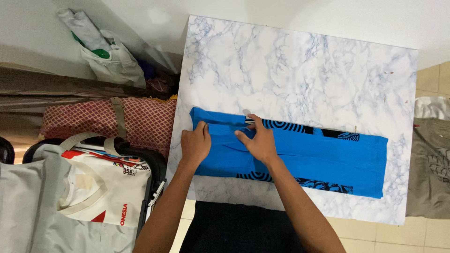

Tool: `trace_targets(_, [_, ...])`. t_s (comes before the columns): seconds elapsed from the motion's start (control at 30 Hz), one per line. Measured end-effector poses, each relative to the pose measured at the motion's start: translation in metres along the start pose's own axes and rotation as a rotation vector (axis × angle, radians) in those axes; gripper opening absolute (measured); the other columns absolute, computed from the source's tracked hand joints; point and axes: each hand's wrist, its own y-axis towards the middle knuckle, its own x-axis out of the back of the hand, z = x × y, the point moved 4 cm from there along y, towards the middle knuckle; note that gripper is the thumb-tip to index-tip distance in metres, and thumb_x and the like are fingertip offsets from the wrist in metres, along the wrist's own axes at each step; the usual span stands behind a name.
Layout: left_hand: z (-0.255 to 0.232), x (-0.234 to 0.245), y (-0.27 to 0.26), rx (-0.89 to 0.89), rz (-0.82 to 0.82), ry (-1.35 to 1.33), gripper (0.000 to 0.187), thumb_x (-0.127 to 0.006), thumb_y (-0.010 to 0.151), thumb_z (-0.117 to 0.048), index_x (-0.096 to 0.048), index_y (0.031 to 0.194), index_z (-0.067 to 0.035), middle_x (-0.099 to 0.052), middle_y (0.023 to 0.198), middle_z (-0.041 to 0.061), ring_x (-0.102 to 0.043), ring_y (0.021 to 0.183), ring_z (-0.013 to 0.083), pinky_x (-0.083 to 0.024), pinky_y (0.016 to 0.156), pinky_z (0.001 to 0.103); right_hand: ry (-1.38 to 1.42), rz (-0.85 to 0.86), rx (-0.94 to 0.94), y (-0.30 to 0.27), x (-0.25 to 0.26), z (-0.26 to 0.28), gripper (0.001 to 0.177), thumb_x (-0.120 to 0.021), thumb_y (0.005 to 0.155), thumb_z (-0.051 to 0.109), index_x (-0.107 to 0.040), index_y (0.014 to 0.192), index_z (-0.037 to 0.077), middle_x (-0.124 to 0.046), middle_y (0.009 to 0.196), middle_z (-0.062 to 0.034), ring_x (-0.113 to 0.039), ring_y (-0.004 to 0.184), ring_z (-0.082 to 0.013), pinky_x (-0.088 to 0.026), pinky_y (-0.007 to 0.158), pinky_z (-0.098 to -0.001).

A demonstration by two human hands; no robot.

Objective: The person picks up two shirts from a chair and folds them one at a time on a table, before placing each folded shirt into a suitcase.

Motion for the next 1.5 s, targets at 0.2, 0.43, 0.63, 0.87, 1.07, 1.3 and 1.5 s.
trace_targets(0.2, [0.008,-0.006,0.007,0.261,0.076,-0.02,0.032,-0.045,0.109,-0.03,-0.063,0.093,-0.008,-0.061,0.058,0.013,-0.061,0.052,0.0315,-0.049,0.055,0.047,0.144,-0.006,0.121,-0.004,0.004,-0.001,0.089,-0.081,0.068,0.023,-0.045,0.147,0.011,-0.071,0.114,-0.0208,-0.07,0.065,-0.0275,-0.056,0.059,-0.0414])
trace_targets(0.43, [0.018,0.012,0.004,0.428,-0.076,-0.183,0.044,-0.054,0.1,-0.042,-0.055,0.124,-0.006,-0.07,0.073,0.008,-0.068,0.065,0.0287,-0.053,0.059,0.046,0.007,-0.176,0.056,0.001,-0.001,-0.011,0.045,-0.074,0.094,0.031,-0.063,0.133,0.012,-0.073,0.1,-0.0203,-0.066,0.062,-0.0207,-0.054,0.059,-0.0362])
trace_targets(0.63, [0.02,0.019,0.028,0.359,-0.15,-0.071,0.042,-0.067,0.093,-0.047,-0.067,0.105,-0.006,-0.056,0.114,0.017,-0.064,0.094,0.0301,-0.055,0.071,0.044,0.026,-0.094,-0.072,0.0,0.0,-0.002,0.058,-0.082,0.083,0.035,-0.06,0.132,0.013,-0.068,0.066,-0.0127,-0.063,0.054,-0.0192,-0.053,0.055,-0.0361])
trace_targets(0.87, [0.037,0.013,0.039,0.416,0.007,-0.083,0.032,-0.061,0.103,-0.041,-0.067,0.106,-0.01,-0.072,0.102,0.01,-0.068,0.092,0.0266,-0.052,0.08,0.041,0.037,-0.249,-0.112,0.013,-0.008,-0.028,0.039,-0.073,0.091,0.023,-0.063,0.127,0.012,-0.069,0.077,-0.013,-0.065,0.063,-0.0243,-0.052,0.059,-0.0393])
trace_targets(1.07, [0.002,0.017,0.009,-0.187,-0.367,0.239,0.03,-0.063,0.102,-0.031,-0.066,0.116,-0.005,-0.069,0.105,0.014,-0.063,0.099,0.0301,-0.045,0.087,0.047,0.013,-0.286,-0.048,0.01,-0.014,-0.025,0.038,-0.074,0.093,0.02,-0.062,0.128,0.012,-0.072,0.093,-0.02,-0.069,0.073,-0.0283,-0.055,0.063,-0.0413])
trace_targets(1.3, [0.012,-0.008,0.006,-0.119,-0.189,0.241,0.029,-0.06,0.103,-0.021,-0.068,0.126,-0.005,-0.069,0.106,0.011,-0.062,0.096,0.0282,-0.042,0.09,0.048,-0.058,-0.266,-0.012,0.01,-0.007,-0.007,0.036,-0.072,0.093,0.017,-0.061,0.127,0.012,-0.074,0.111,-0.0182,-0.074,0.08,-0.0341,-0.057,0.068,-0.0442])
trace_targets(1.5, [-0.009,-0.006,-0.015,-0.351,-0.279,0.291,0.032,-0.063,0.099,-0.022,-0.07,0.129,-0.012,-0.066,0.124,0.012,-0.058,0.112,0.0302,-0.04,0.1,0.049,-0.178,-0.319,0.143,0.005,-0.006,0.008,0.031,-0.07,0.095,0.016,-0.061,0.123,0.007,-0.074,0.107,-0.0169,-0.073,0.082,-0.0363,-0.056,0.067,-0.0464])
